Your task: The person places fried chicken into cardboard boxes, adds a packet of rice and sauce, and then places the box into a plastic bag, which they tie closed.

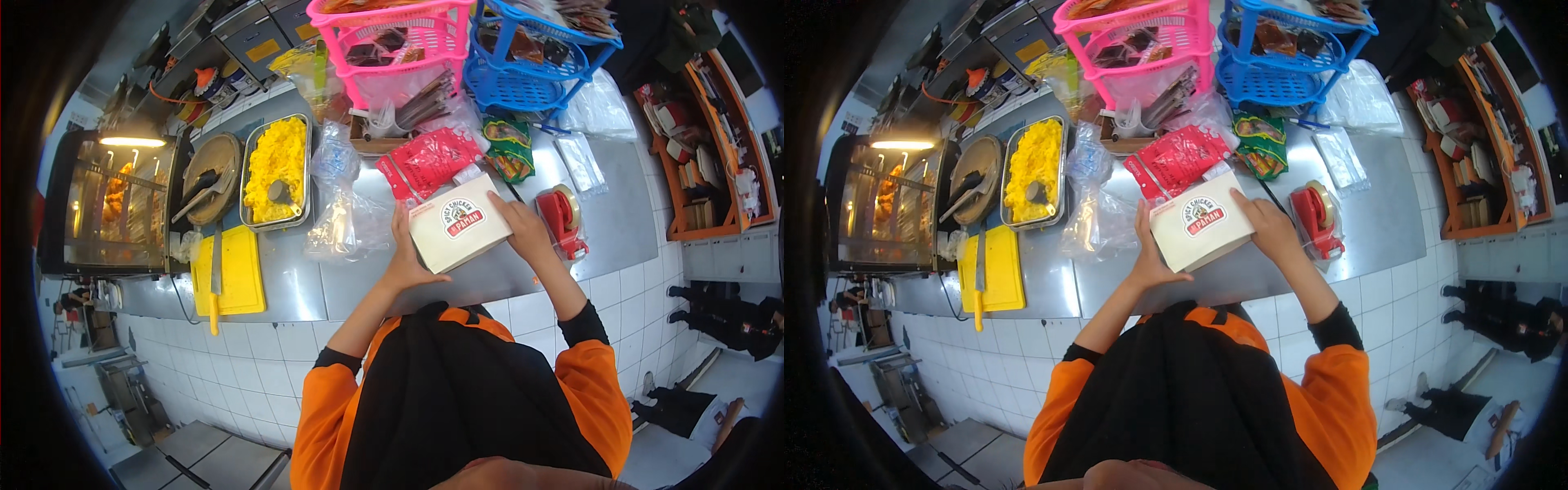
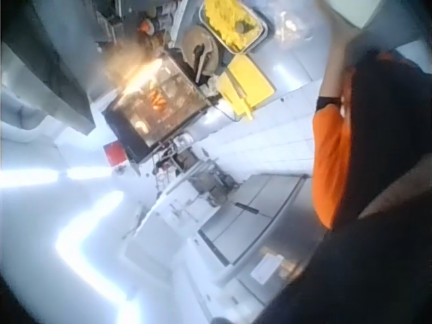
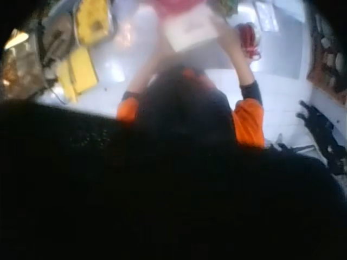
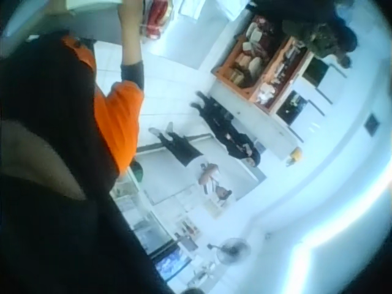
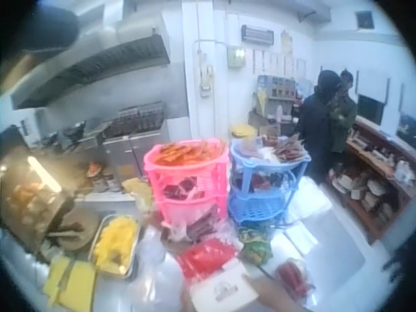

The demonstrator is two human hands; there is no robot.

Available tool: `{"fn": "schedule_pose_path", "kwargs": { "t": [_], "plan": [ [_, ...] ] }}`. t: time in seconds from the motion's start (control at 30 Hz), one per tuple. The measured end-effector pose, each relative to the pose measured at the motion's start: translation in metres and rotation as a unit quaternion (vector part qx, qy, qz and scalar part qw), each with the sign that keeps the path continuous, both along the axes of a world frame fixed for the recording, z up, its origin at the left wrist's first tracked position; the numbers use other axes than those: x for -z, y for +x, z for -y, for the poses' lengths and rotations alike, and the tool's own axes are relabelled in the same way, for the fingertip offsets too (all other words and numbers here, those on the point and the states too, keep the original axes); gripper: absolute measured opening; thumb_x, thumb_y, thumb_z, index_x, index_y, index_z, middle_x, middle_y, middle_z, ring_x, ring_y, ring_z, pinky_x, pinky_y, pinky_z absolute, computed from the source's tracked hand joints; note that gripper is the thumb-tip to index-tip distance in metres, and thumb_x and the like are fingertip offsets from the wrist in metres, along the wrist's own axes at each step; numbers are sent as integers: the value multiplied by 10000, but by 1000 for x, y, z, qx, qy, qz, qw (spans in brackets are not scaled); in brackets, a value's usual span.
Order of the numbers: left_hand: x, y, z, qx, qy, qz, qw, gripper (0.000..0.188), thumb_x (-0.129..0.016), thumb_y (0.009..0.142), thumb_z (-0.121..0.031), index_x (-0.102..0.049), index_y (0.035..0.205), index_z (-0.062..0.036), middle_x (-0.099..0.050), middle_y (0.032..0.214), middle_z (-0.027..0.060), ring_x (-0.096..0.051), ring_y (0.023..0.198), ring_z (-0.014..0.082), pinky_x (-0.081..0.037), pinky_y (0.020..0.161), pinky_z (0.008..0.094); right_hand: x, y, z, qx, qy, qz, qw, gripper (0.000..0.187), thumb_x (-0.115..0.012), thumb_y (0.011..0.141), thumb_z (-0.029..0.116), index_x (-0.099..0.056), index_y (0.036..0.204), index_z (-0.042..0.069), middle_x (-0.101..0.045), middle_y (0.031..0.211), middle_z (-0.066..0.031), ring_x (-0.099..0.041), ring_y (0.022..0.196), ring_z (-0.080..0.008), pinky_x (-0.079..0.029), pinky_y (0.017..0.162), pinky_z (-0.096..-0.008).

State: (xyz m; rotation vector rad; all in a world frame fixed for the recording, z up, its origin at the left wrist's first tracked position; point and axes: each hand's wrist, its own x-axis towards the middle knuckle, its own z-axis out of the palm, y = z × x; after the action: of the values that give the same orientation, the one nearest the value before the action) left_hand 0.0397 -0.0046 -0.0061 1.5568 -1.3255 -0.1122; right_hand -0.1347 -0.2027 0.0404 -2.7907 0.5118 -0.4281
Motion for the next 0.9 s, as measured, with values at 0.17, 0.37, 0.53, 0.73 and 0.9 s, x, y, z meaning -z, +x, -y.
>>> {"fn": "schedule_pose_path", "kwargs": {
  "t": [0.17,0.37,0.53,0.73,0.9],
  "plan": [
    [20,-2,4,-20,-23,-19,999,1197,-837,554,-421,-107,1399,10,-229,1367,241,-213,1275,396,-234,1053,486,-39,4,-1,-4,9,-13,1000,433,-603,744,-5,-591,1168,77,-653,886,-99,-607,732,-224,-477,612,-302],
    [13,27,-57,64,105,-35,992,802,-771,621,-324,-418,1278,-29,-367,1302,194,-284,1245,388,-286,1030,446,-82,63,-10,3,345,112,932,191,-667,785,135,-680,946,33,-652,802,-122,-593,660,-211,-438,606,-271],
    [13,29,-142,-35,143,-75,986,759,-776,654,-242,-424,1279,4,-574,1181,146,-540,1126,277,-336,1031,381,-54,172,-48,-48,287,31,956,240,-655,818,234,-663,953,36,-566,720,-97,-582,700,-202,-452,661,-306],
    [80,35,-203,-137,315,-193,919,994,-796,646,-245,-168,1354,58,-493,1243,210,-495,1166,293,-335,1020,363,-15,127,-72,-68,321,165,930,275,-599,841,75,-611,1116,70,-551,1014,-110,-546,967,-233,-425,862,-332],
    [38,-6,-172,-332,103,34,937,1045,-751,680,-321,-68,1385,34,-202,1408,268,-349,1261,330,-310,1026,389,37,-10,-59,102,106,196,970,280,-597,788,9,-617,1063,59,-542,1095,-141,-510,1047,-304,-388,919,-383]
  ]
}}
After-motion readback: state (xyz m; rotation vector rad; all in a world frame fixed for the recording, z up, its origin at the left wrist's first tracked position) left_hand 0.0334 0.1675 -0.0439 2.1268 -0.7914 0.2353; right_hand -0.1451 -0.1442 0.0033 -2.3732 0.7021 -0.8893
